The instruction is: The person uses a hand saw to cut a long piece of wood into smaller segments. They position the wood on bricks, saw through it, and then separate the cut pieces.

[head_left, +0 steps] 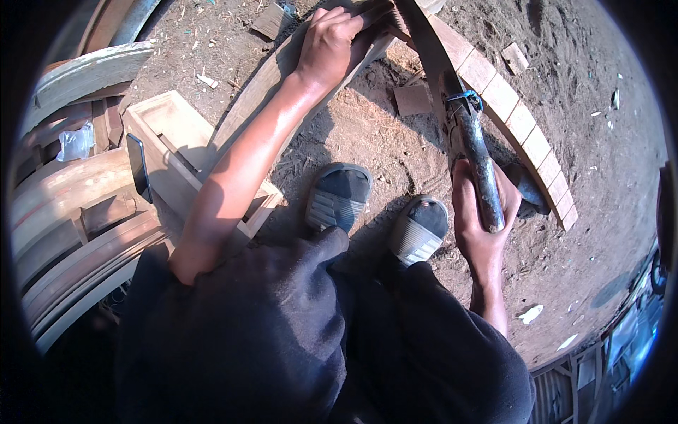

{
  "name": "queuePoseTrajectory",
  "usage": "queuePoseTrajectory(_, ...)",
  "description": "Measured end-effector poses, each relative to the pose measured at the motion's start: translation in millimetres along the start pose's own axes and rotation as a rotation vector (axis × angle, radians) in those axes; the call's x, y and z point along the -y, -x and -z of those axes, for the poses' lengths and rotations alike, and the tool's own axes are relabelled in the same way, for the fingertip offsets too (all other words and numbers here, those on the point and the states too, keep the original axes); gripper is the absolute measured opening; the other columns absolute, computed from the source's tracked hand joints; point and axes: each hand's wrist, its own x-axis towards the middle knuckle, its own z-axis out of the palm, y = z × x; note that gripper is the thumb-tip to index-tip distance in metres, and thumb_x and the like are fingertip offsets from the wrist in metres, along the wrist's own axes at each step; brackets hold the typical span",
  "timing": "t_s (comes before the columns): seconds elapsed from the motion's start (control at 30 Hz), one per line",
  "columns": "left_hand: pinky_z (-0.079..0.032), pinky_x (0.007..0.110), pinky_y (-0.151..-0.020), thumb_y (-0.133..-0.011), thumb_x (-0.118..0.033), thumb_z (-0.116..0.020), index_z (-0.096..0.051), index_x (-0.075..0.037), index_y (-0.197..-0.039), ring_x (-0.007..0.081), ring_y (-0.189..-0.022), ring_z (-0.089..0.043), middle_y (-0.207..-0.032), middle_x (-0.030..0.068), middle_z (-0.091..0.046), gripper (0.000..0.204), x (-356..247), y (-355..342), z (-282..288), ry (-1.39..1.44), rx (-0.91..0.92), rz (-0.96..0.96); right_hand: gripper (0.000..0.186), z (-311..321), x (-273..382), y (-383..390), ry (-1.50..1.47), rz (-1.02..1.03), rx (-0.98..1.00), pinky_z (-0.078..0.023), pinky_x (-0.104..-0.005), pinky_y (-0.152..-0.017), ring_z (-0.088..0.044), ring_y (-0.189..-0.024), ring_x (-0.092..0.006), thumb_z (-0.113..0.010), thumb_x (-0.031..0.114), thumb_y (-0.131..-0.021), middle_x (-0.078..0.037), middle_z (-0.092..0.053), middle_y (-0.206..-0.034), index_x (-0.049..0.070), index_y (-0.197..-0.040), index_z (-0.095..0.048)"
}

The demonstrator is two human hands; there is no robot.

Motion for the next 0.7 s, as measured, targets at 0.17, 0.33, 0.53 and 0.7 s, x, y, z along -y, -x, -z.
queuePoseTrajectory(0.17, -0.039, 0.038, -0.066, -0.071, 0.007, -0.05, -0.048, 0.001, -0.068, 0.0342, -0.069, -0.05, -0.064, 0.0168, -0.046, 0.007, 14, 3, -1, -0.04, 0.026, 0.0, 0.016, -9, -2, 2, -0.017, 0.106, -0.207, -0.043, -0.0267, -0.06, -0.052, -0.064, -0.0099, -0.062, 0.01, -0.085, -0.005, -0.059, -0.072, -0.005, -0.089, -0.062)
queuePoseTrajectory(0.33, -0.039, 0.037, -0.066, -0.073, 0.008, -0.049, -0.047, 0.002, -0.069, 0.0334, -0.068, -0.049, -0.064, 0.0162, -0.045, 0.007, 5, 1, 0, 0.019, 0.005, 0.055, 0.02, 18, -9, 14, 0.042, 0.056, 0.062, -0.045, -0.0271, -0.063, -0.055, -0.066, -0.0119, -0.063, 0.012, -0.084, -0.005, -0.061, -0.075, -0.005, -0.093, -0.062)
queuePoseTrajectory(0.53, -0.039, 0.037, -0.066, -0.072, 0.006, -0.051, -0.042, 0.002, -0.065, 0.032, -0.065, -0.046, -0.064, 0.0165, -0.044, 0.012, 8, 5, 3, -0.025, -0.031, -0.007, 0.03, -5, -16, -12, 0.154, 0.055, -0.058, -0.045, -0.0284, -0.09, -0.061, -0.096, -0.0145, -0.071, 0.014, -0.086, -0.012, -0.065, -0.107, -0.002, -0.11, -0.062)
queuePoseTrajectory(0.7, -0.038, 0.037, -0.066, -0.072, 0.006, -0.052, -0.04, 0.001, -0.064, 0.0328, -0.065, -0.045, -0.063, 0.0164, -0.042, 0.015, -1, -3, 1, 0.034, -0.027, 0.047, 0.019, 15, 11, 6, 0.161, 0.054, 0.058, -0.044, -0.0266, -0.062, -0.052, -0.064, -0.0109, -0.065, 0.012, -0.087, -0.002, -0.059, -0.073, -0.005, -0.093, -0.063)
